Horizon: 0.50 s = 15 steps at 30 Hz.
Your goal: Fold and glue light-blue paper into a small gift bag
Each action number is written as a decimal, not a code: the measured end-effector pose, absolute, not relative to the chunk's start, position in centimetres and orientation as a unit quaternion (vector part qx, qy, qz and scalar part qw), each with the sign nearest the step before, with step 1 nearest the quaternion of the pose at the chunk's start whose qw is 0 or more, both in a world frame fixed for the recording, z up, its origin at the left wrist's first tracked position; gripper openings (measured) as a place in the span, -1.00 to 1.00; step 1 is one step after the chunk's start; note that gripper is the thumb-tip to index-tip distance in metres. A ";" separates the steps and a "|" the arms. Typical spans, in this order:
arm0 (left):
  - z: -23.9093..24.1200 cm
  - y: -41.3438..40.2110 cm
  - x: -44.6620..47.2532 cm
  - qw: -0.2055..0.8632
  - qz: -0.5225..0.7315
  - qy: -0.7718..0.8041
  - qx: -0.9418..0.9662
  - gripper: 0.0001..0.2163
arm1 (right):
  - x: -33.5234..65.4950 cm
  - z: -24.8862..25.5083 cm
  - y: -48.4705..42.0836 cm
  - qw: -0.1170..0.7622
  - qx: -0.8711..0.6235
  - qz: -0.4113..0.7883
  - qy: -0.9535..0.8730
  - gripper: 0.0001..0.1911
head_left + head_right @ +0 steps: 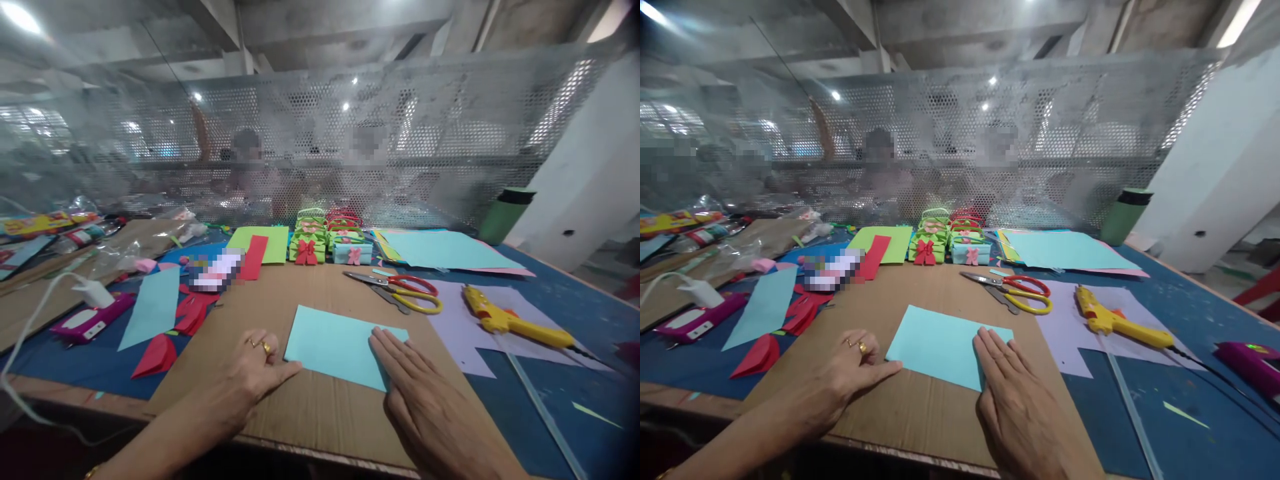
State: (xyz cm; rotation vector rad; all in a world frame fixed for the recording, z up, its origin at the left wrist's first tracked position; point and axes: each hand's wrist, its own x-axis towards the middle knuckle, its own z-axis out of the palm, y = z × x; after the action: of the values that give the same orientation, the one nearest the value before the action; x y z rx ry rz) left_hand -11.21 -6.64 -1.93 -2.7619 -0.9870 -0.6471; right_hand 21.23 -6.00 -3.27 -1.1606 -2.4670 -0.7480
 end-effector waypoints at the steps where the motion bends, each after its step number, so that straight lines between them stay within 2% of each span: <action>1: -1.9 -6.7 -11.4 0.073 -0.220 -0.332 -0.914 -0.58 | 21.2 -3.1 -6.0 0.155 -0.405 -0.267 -0.861 -0.41; 6: -2.3 -7.0 -12.0 0.107 -0.235 -0.334 -0.907 -0.57 | 21.0 -2.5 -6.1 0.157 -0.402 -0.268 -0.861 -0.42; 12: -0.3 -8.2 -13.2 0.150 -0.164 -0.371 -0.902 -0.56 | 20.9 -2.8 -6.2 0.155 -0.421 -0.234 -0.862 -0.40; 15: 0.7 -8.2 -11.6 0.177 -0.152 -0.389 -0.891 -0.62 | 20.9 -2.9 -6.2 0.161 -0.427 -0.215 -0.863 -0.40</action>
State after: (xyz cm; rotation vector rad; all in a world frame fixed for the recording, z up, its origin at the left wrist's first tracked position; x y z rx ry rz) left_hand -11.59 -8.20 0.70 -2.5215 -1.1007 -0.4301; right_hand 20.89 -6.22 -2.91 -1.2186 -2.4650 -0.6139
